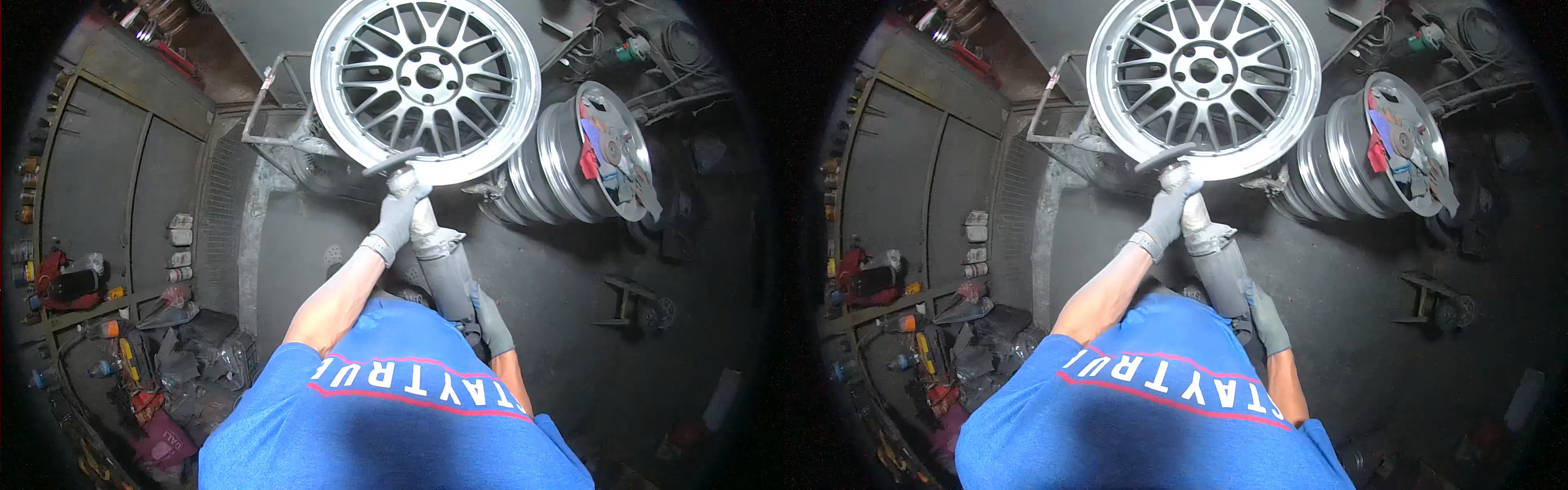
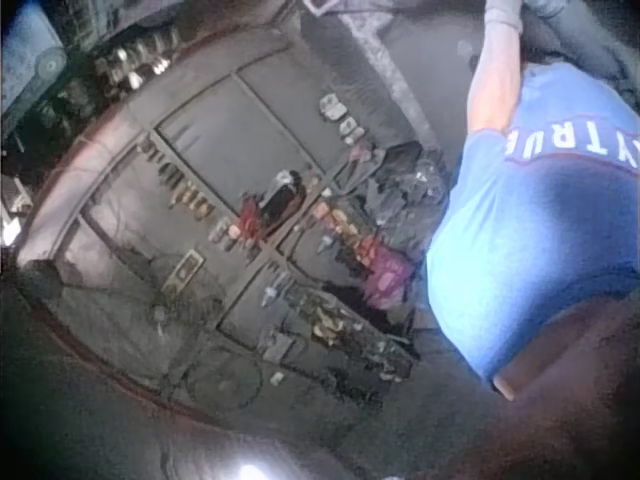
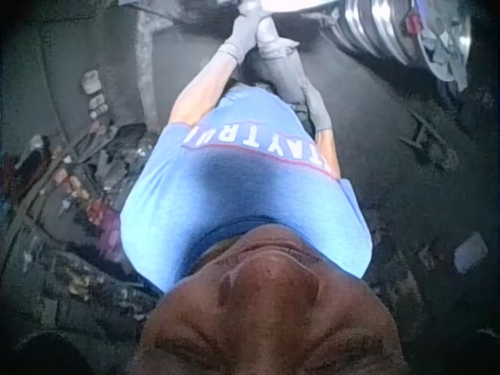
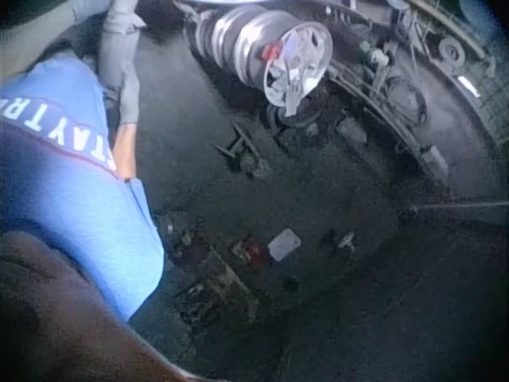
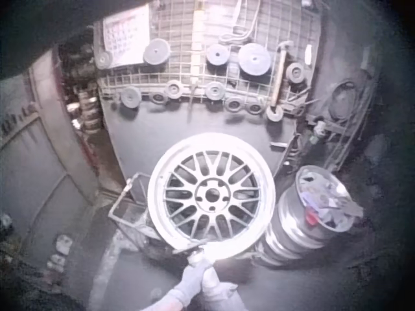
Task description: The person uses a handheld angle grinder to grind the outer rim of a silver alloy wheel mounted on a stand. The person repeatedly moves the grinder along the rim edge and occasionally wipes the rim with a cloth.
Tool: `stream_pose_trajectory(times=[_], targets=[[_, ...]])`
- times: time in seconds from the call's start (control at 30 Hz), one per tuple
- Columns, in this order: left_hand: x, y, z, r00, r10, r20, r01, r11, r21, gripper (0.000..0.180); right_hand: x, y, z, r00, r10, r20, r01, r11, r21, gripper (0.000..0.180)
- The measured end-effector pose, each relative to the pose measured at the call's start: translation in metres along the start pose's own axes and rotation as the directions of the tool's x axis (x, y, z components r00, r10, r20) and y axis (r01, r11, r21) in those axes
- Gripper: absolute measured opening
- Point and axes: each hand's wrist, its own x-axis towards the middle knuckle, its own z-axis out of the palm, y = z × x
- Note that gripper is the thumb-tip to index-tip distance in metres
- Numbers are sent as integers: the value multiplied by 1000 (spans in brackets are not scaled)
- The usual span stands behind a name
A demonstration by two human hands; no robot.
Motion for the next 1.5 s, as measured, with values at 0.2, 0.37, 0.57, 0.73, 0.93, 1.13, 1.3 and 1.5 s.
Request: stream_pose_trajectory(times=[0.2,0.37,0.57,0.73,0.93,1.13,1.3,1.5], targets=[[-21,-53,68,991,-29,129,32,999,-22,38,-53,-4,-43,984,-4,-178,12,999,43,68],[-29,-59,69,978,-97,187,101,995,-14,36,-58,9,-55,975,5,-223,-9,1000,-18,62],[-28,-31,22,989,-65,132,65,998,7,43,-41,8,-13,982,100,-161,-103,995,-9,59],[-17,9,-21,998,0,67,1,1000,-11,40,-2,16,26,998,44,-47,-43,999,17,61],[12,50,-62,994,67,89,-70,997,27,38,32,10,72,1000,22,-16,-22,999,36,66],[-2,44,-51,994,-2,105,3,1000,-5,33,47,51,57,1000,-17,-7,17,999,41,67],[-23,2,-26,982,-97,160,99,995,-6,30,-11,31,34,991,57,-117,-68,993,-94,68],[-29,-35,22,935,-186,302,167,982,89,34,-40,87,1,976,22,-215,14,987,163,68]])
